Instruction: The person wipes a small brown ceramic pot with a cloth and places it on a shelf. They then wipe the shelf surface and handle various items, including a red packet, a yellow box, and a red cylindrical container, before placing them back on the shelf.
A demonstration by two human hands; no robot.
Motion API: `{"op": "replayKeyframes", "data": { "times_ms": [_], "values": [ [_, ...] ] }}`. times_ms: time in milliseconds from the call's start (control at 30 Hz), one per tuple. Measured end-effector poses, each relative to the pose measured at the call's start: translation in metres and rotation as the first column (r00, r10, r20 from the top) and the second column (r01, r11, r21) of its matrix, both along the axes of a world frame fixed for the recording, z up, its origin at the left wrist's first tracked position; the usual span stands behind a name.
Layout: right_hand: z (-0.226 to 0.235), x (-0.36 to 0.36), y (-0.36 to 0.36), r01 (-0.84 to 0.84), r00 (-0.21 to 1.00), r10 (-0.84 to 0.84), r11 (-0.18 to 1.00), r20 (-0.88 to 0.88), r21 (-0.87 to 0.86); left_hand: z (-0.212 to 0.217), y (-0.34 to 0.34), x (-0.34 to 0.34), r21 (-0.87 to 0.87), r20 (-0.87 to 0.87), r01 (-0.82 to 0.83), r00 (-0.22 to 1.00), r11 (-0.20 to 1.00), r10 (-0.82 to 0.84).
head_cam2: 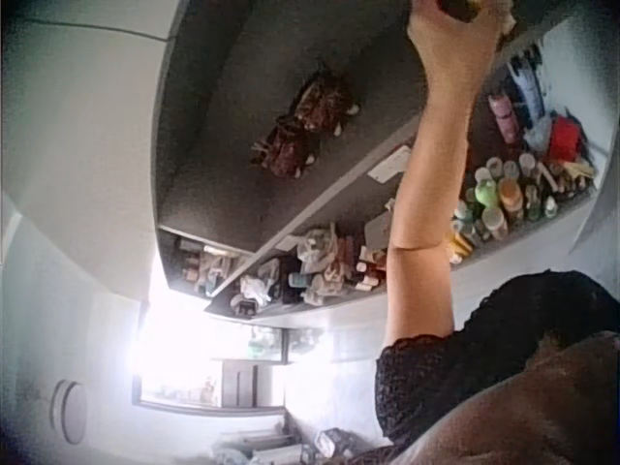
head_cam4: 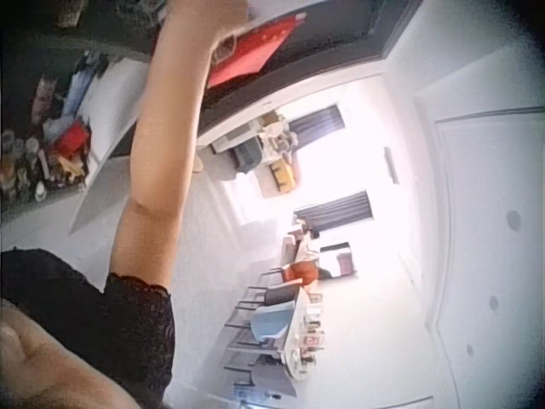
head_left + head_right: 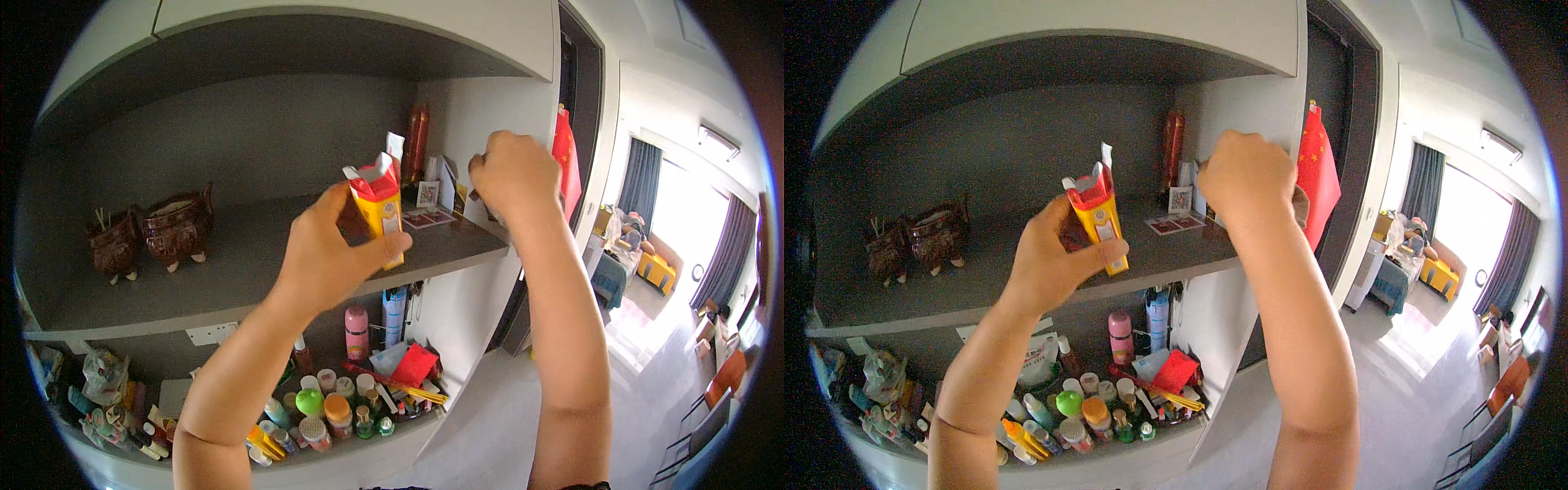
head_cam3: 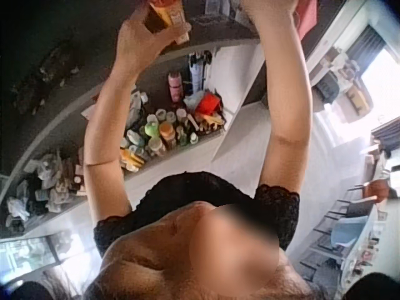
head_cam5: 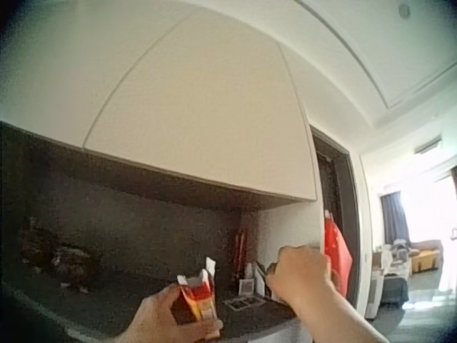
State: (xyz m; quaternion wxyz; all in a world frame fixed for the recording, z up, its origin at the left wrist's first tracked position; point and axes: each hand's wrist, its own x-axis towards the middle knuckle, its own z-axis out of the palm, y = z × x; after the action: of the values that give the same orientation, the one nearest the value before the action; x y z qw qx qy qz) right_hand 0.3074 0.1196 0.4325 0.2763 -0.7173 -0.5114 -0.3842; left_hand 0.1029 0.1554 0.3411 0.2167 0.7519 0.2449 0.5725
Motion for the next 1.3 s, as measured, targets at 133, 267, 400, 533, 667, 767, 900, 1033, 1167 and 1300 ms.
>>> {"op": "replayKeyframes", "data": {
  "times_ms": [133,267,400,533,667,767,900,1033,1167,1300],
  "values": [
    [-0.016,0.0,-0.004,0.042,0.991,-0.029,0.994,0.128,-0.103,0.002,-0.008,-0.005,-0.105,0.069,0.073,0.995,0.992,-0.066],
    [-0.052,0.004,-0.018,0.034,0.989,0.006,0.962,0.148,-0.272,-0.002,-0.005,-0.012,-0.007,0.096,-0.008,0.995,1.0,0.009],
    [-0.092,0.023,-0.024,-0.13,0.988,0.148,0.954,0.048,-0.27,-0.002,-0.005,-0.011,0.032,0.101,0.023,0.995,0.999,-0.027],
    [-0.104,0.032,-0.058,-0.322,0.941,0.336,0.922,0.032,-0.215,0.0,-0.007,-0.007,0.046,0.094,0.053,0.994,0.998,-0.057],
    [-0.129,0.027,-0.088,-0.502,0.863,0.504,0.863,0.03,-0.052,0.004,-0.001,0.002,-0.093,0.028,0.064,0.998,0.994,-0.062],
    [-0.142,0.028,-0.1,-0.561,0.825,0.562,0.827,0.058,-0.025,0.023,0.023,0.034,0.039,-0.158,-0.017,0.987,0.999,0.023],
    [-0.154,0.035,-0.102,-0.576,0.817,0.577,0.816,0.016,-0.052,0.052,0.055,0.111,-0.124,-0.291,-0.014,0.957,0.992,-0.022],
    [-0.165,0.045,-0.099,-0.595,0.803,0.595,0.803,-0.027,-0.013,0.05,0.079,0.161,0.006,-0.459,-0.22,0.866,0.975,0.199],
    [-0.161,0.06,-0.094,-0.609,0.792,0.61,0.792,-0.026,0.046,0.031,0.089,0.176,-0.069,-0.496,-0.21,0.856,0.975,0.149],
    [-0.136,0.074,-0.072,-0.615,0.783,0.622,0.768,0.024,0.177,0.034,0.081,0.175,-0.126,-0.511,-0.169,0.855,0.977,0.082]
  ]
}}
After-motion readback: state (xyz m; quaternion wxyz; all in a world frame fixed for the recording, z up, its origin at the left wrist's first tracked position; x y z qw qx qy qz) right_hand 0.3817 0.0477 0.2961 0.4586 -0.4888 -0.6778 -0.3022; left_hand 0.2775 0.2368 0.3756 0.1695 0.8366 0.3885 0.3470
